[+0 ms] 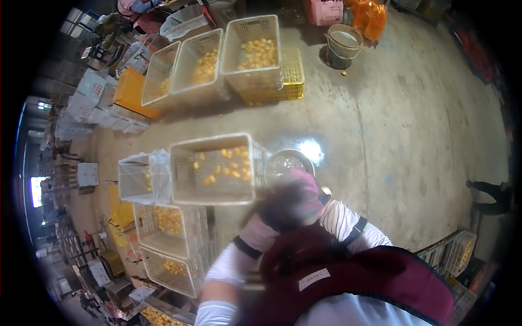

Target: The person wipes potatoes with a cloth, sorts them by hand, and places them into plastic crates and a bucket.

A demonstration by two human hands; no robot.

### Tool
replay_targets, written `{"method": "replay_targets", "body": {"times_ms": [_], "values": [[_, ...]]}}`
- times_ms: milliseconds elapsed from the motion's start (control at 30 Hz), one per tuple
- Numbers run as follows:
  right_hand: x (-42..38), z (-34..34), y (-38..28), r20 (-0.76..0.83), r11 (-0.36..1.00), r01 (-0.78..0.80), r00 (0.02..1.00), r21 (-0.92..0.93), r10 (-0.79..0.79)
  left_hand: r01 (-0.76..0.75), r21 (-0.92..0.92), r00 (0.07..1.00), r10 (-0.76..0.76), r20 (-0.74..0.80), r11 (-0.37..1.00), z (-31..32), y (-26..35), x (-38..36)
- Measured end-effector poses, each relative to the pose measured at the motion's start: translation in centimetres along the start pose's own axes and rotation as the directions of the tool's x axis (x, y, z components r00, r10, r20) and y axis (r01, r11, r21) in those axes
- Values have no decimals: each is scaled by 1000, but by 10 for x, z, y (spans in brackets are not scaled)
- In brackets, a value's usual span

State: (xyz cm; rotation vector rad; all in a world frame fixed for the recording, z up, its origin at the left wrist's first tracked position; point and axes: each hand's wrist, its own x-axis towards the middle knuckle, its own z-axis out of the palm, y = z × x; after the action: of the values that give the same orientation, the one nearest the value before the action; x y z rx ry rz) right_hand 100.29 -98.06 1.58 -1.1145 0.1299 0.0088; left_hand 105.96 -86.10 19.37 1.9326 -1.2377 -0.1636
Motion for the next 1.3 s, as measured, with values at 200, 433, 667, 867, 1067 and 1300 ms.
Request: {"method": "replay_targets", "body": {"times_ms": [200, 433, 667, 867, 1067, 1300], "values": [[34, 21, -88, -138, 894, 301, 922, -333, -362, 406, -175, 530, -387, -754, 897, 81, -27, -56], [11, 54, -173, 379, 884, 431, 860, -183, -341, -386, -896, 457, -798, -394, 222, 101, -67, -80], [5, 88, -199, 940, 388, 862, 250, -325, 232, 315, -669, 802, -565, -192, 674, 28, -2, -47], [-1, 79, -157, 976, 471, 877, 179, -101, -124, 357, -642, 922, -365, 127, 679, 26, -66, -58], [-2, 74, -121, 968, 530, 835, 231, -146, -97, 499, -769, 583, -502, 639, -399, 25, -77, -35], [-57, 59, -1, 679, 900, -106, 620, -423, 392, 759, -650, 541, -569, 619, 15, 38, -102, -10]]}}
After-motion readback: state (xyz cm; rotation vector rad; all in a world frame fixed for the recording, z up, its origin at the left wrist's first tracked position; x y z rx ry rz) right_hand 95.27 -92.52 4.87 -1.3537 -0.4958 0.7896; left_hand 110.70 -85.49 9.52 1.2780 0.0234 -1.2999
